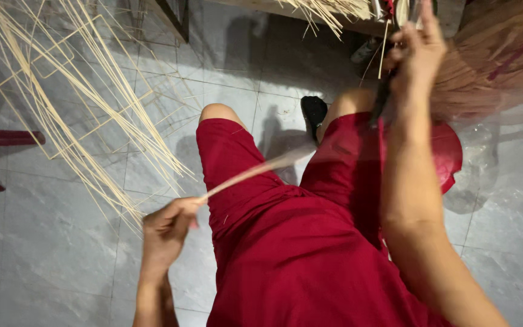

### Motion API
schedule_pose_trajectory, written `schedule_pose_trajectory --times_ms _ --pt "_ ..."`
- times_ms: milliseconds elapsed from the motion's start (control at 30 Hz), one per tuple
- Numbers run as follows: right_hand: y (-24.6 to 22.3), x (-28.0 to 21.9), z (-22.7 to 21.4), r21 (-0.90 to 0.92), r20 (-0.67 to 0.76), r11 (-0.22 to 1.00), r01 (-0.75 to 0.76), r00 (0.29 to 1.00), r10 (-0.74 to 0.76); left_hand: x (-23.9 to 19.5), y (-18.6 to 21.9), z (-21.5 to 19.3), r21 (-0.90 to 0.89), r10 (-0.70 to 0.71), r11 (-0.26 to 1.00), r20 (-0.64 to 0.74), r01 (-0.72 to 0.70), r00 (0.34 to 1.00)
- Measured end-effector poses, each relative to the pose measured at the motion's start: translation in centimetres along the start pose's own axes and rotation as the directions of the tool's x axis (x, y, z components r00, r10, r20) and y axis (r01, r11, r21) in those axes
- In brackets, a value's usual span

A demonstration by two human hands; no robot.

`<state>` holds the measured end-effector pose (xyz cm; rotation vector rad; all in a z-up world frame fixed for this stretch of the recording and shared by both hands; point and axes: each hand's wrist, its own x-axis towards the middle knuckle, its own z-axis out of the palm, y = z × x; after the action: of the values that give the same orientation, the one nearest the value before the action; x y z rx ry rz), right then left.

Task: The person sits on a low stool and repeatedly picks up thin wooden sticks from a pile on a wooden table. Using a small knife, they sharpen one end of each stick and then place the finished stick into a wire rack on the floor. The process is repeated for multiple sticks.

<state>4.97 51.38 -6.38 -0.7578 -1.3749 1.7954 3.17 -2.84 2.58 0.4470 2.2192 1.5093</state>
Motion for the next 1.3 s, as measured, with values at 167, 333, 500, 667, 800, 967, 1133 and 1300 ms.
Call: schedule_pose_trajectory --times_ms 167,333,500,667,800,967,1133,1300 --pt "-1.5 -3.0 1.4 -0.037 0.361 0.973 -0.226 0.905 0.224 1.3 -0.2 -0.3 -0.23 -0.266 0.946 -0.154 0.227 0.952" --pt "0.2 -8.5 4.6 -0.332 0.508 0.849 -0.411 0.681 0.528 3.8 -3.3 -2.8 -0.361 -0.273 0.923 -0.379 0.131 0.884" --pt "4.5 -9.7 5.3 -0.381 0.557 0.745 -0.548 0.507 0.658 10.0 -10.9 -11.3 -0.41 -0.216 0.911 -0.57 -0.047 0.793" --pt "7.3 -9.5 5.1 -0.422 0.539 0.732 -0.535 0.502 0.677 19.5 -19.6 -14.2 -0.237 0.012 0.938 -0.706 -0.252 0.708" --pt "7.9 -9.5 5.3 -0.412 0.539 0.731 -0.544 0.501 0.677 23.1 -23.5 -12.5 -0.19 -0.097 0.978 -0.774 -0.084 0.626" --pt "7.5 -9.9 6.0 -0.425 0.52 0.725 -0.542 0.509 0.686 24.0 -23.9 -10.4 -0.054 -0.167 0.976 -0.805 0.21 0.569" --pt "7.6 -10.1 6.4 -0.434 0.519 0.716 -0.547 0.498 0.695 24.6 -24.3 -10.2 0.005 -0.072 0.992 -0.811 0.129 0.581" --pt "8.7 -9.6 6.3 -0.423 0.54 0.722 -0.548 0.487 0.686 24.8 -24.3 -10.9 0.104 0.032 0.991 -0.796 0.084 0.604"
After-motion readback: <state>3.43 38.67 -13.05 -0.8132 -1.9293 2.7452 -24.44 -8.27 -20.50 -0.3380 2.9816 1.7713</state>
